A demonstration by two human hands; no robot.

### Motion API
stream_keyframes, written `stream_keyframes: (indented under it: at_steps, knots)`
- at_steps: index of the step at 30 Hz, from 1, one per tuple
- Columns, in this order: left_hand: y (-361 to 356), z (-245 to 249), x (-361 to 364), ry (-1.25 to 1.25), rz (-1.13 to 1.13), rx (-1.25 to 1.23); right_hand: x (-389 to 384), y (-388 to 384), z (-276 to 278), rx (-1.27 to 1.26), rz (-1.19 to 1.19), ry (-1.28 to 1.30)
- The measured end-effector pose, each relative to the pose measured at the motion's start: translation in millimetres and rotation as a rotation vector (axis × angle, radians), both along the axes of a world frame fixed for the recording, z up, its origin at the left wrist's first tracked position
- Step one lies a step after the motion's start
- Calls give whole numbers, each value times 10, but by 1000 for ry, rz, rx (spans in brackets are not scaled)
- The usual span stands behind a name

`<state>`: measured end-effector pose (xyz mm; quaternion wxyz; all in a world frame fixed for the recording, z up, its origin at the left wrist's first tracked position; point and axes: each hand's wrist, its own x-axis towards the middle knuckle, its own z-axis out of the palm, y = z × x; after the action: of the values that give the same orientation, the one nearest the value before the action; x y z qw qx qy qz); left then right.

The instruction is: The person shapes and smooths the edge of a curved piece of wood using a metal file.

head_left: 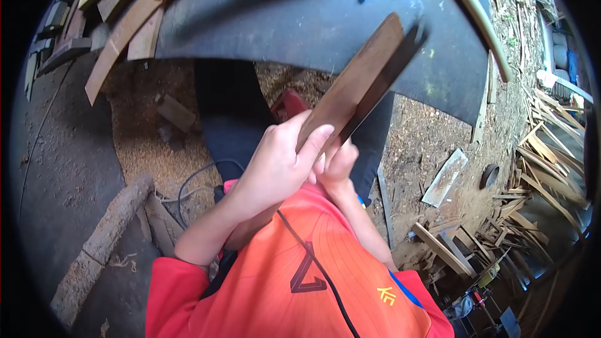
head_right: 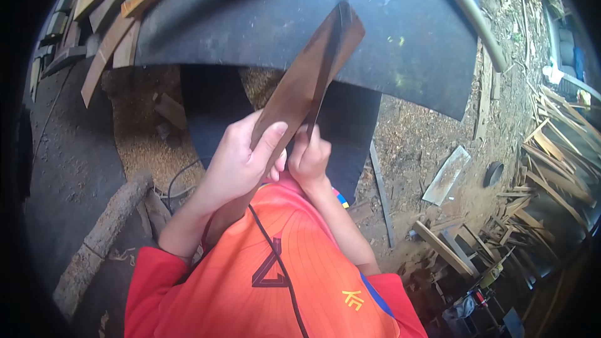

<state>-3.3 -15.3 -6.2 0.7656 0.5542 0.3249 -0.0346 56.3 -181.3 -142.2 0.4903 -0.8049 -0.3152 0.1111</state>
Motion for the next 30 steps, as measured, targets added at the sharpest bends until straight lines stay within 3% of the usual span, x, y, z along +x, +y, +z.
stream_keyframes:
  at_steps: [2, 5, 9, 13, 17, 19, 21, 25, 30]
  knots:
    - [46, 24, 51, -21, 1, 33, 56, 50, -21, 29, 4, -60]
    - [-64, 6, -18, 12, -9, 2, 181, 294, 470, 28, -61, 28]
    - [-13, 15, 5, -9, -28, 32, 79, 191, 73, 95, 10, -155]
    - [-30, 33, 27, 11, -28, 38, 193, 273, 436, -5, -40, 4]
    - [-15, 31, 19, -4, -43, 87, 112, 178, 94, 43, -22, -136]
    - [1, 35, 70, -6, -5, 91, 186, 269, 245, 56, -30, -133]
    - [-40, 37, 37, 23, -15, 74, 244, 288, 530, -32, -34, 27]
    - [-35, 20, 14, -13, -27, 127, 123, 226, 131, 79, -60, -123]
    - [59, 28, 49, -4, 21, 100, 56, 238, 211, -18, -58, 10]
